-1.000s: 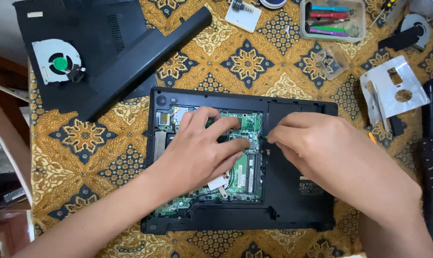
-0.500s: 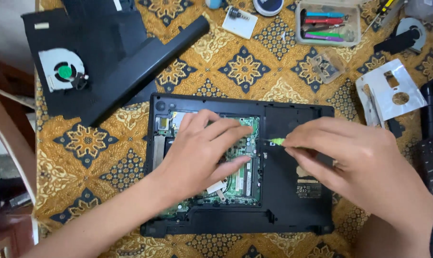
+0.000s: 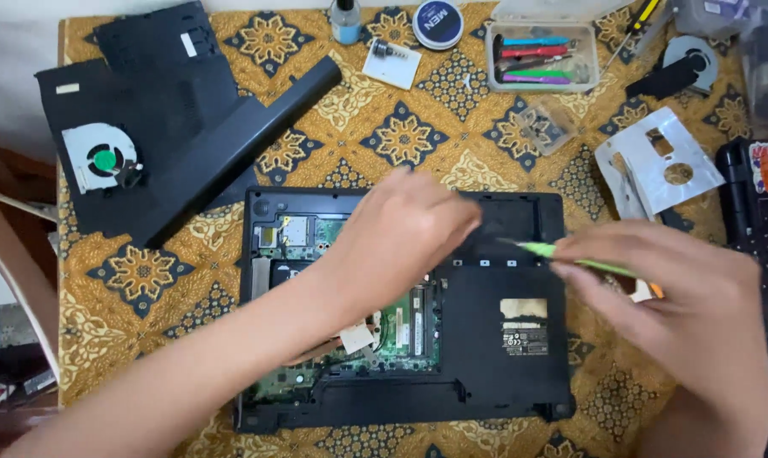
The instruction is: Disassembling and inspecting the internal components of a laptop, including the motherboard, connectors, and small circuit modules.
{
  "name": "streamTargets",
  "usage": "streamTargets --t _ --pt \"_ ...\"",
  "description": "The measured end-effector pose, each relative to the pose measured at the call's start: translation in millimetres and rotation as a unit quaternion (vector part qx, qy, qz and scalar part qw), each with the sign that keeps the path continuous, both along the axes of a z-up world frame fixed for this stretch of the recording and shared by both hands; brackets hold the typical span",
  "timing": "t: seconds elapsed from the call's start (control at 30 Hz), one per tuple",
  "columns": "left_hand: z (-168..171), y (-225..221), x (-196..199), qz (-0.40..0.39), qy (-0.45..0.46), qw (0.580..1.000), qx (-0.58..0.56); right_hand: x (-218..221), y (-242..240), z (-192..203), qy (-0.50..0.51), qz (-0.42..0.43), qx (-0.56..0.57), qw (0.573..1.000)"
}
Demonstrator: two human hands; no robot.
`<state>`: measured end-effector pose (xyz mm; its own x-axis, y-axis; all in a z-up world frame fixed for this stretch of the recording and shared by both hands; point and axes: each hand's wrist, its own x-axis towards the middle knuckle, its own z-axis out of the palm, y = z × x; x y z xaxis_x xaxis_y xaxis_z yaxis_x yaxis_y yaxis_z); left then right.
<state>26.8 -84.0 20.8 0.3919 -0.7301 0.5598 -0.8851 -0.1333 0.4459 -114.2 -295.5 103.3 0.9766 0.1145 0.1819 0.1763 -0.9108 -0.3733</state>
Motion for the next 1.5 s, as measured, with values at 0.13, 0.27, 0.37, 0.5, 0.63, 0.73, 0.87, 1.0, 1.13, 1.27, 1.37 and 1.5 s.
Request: streamTargets --t 0.13,0.27,0.37,0.5,0.63,0.73,0.87,1.0,1.13,1.27,1.37,1.5 --pt "-25 -79 42 -0.02 -0.021 0.999 -0.041 -16 -30 -21 0.019 -0.072 0.02 0.997" --pt "-50 -142 76 0.021 -0.031 0.999 -0.001 -31 -38 -28 0.028 -0.153 0.007 0.988" --pt "-43 -145 81 0.023 0.004 0.999 0.044 -41 -43 -31 0.032 -0.178 0.028 0.983" --pt "-35 -103 78 0.011 -0.002 1.0 -0.001 -39 -34 -16 0.096 -0.135 0.073 0.984" --pt "-8 -16 54 0.002 -0.015 0.999 0.038 -31 -6 -15 0.112 0.056 0.103 0.987" --pt "5 51 24 -0.007 0.025 0.994 0.109 -26 21 -18 0.2 0.157 0.093 0.963" --pt "1 122 -11 0.016 0.021 0.988 0.152 -22 42 -19 0.235 0.268 -0.005 0.934" --pt "-9 153 -32 0.04 0.026 0.985 0.168 -19 50 -18 0.269 0.286 -0.07 0.917" --pt "-18 154 -34 0.056 0.048 0.989 0.128 -24 48 -15 0.293 0.286 -0.089 0.908" --pt "-17 152 -34 0.047 0.051 0.99 0.126 -25 56 -14 0.3 0.26 -0.172 0.902" --pt "-19 151 -32 0.046 0.052 0.99 0.123 -26 67 -13 0.289 0.247 -0.215 0.9" --pt "-19 153 -35 0.049 0.051 0.99 0.124 -32 83 -18 0.368 0.252 -0.284 0.849"
